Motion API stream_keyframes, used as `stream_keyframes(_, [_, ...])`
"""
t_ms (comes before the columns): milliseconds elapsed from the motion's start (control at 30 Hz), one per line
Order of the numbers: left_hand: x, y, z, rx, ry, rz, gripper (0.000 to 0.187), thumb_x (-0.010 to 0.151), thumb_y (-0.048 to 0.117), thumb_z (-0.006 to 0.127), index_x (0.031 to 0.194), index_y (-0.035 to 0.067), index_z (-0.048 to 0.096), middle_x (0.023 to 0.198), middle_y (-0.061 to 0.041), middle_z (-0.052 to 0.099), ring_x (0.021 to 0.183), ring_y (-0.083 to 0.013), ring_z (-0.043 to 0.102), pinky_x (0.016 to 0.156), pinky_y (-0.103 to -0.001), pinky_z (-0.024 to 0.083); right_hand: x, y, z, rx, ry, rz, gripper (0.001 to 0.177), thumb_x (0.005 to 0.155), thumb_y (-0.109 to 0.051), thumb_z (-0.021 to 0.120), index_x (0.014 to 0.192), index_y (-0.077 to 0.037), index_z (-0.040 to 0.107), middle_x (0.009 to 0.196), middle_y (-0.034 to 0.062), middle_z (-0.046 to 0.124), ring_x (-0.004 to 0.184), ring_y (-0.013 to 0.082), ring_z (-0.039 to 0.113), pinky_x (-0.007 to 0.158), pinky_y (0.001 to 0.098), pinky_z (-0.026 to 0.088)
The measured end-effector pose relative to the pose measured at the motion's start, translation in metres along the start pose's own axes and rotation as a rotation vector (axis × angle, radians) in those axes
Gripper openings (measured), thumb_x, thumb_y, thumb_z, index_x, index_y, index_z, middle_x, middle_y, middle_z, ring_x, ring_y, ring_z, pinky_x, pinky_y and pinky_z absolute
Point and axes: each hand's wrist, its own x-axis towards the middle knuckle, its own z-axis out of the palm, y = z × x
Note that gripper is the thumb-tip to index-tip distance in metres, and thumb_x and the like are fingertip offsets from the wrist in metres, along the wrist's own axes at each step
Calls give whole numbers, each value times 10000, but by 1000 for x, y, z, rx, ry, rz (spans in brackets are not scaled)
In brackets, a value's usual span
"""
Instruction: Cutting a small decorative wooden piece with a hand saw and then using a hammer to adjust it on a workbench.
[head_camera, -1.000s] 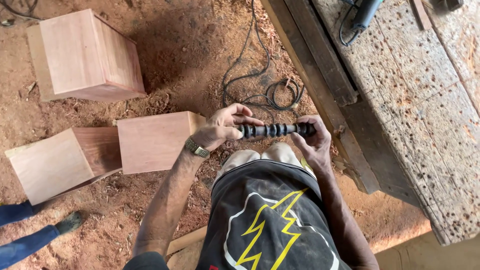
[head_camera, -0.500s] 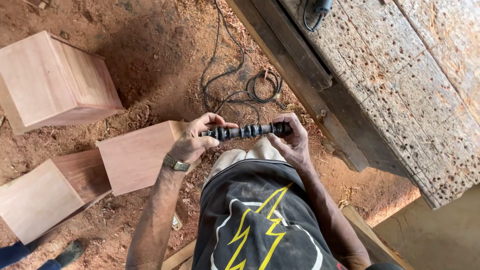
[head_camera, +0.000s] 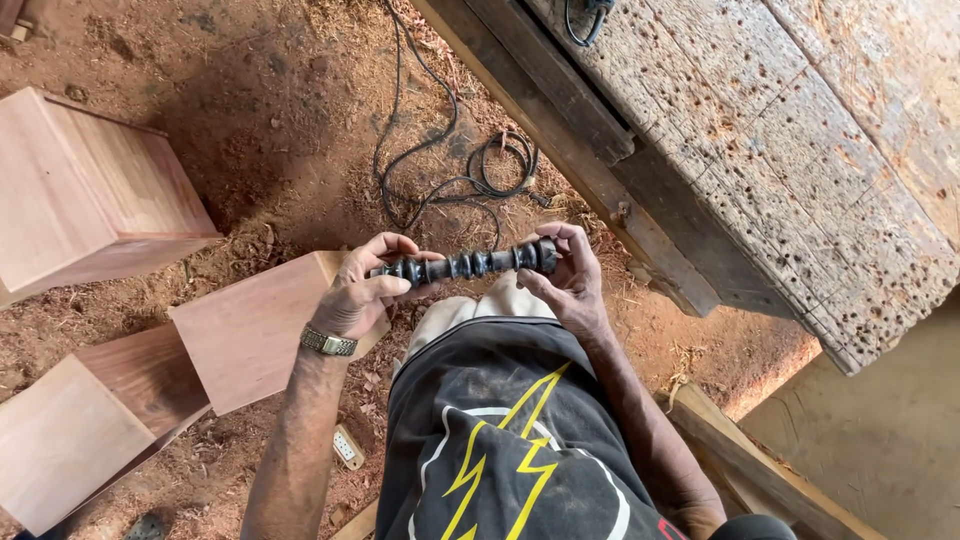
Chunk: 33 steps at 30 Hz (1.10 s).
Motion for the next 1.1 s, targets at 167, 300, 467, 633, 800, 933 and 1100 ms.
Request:
stream_keyframes(167, [-4,5,6,35,1,21,442,763,81,709,1177,19,564,1235,-212,674,1155,-252,679,996,-432,617,-5,5,1,-30,14,-2,562,915,15,769,1375,-34,450,1181,117,623,981,150,664,862,319,617])
stream_keyframes(300, [-5,1,4,72,-4,16,425,771,86,705,1170,31,569,1247,-211,682,1142,-235,684,1010,-406,607,-7,4,6,-194,49,-30,551,886,-45,819,1318,-34,477,1139,84,604,1007,114,647,896,273,595])
stream_keyframes(467, [-3,-6,4,105,-24,11,417,771,102,714,1158,38,572,1255,-209,689,1130,-218,690,1018,-396,603,-8,10,7,-467,92,-87,431,874,-90,823,1191,-31,538,1006,43,609,870,67,641,771,216,581])
stream_keyframes(633, [-3,-12,5,83,-4,11,404,779,93,716,1154,32,577,1252,-217,687,1124,-222,682,994,-396,599,-9,12,4,-493,115,-68,380,859,-104,801,1140,-35,554,920,18,622,790,45,622,706,195,555])
stream_keyframes(800, [-2,-11,8,75,-8,-1,386,780,79,707,1139,34,572,1237,-212,685,1132,-229,688,1000,-422,609,-7,14,1,-546,131,-54,382,825,-98,807,1112,-36,563,874,11,630,735,40,619,651,196,550])
stream_keyframes(933, [-1,-12,5,72,-27,-2,377,790,75,706,1143,37,579,1244,-207,680,1140,-224,686,1014,-423,611,-5,11,3,-588,136,-59,390,803,-89,818,1089,-28,561,853,7,645,685,39,619,592,192,536])
stream_keyframes(1100, [-20,-10,17,819,40,66,471,787,247,793,1194,46,665,1166,-173,735,1015,-210,703,875,-392,612,-22,18,10,-660,175,-161,383,753,-92,848,1039,-45,599,849,42,631,722,86,618,611,229,512])
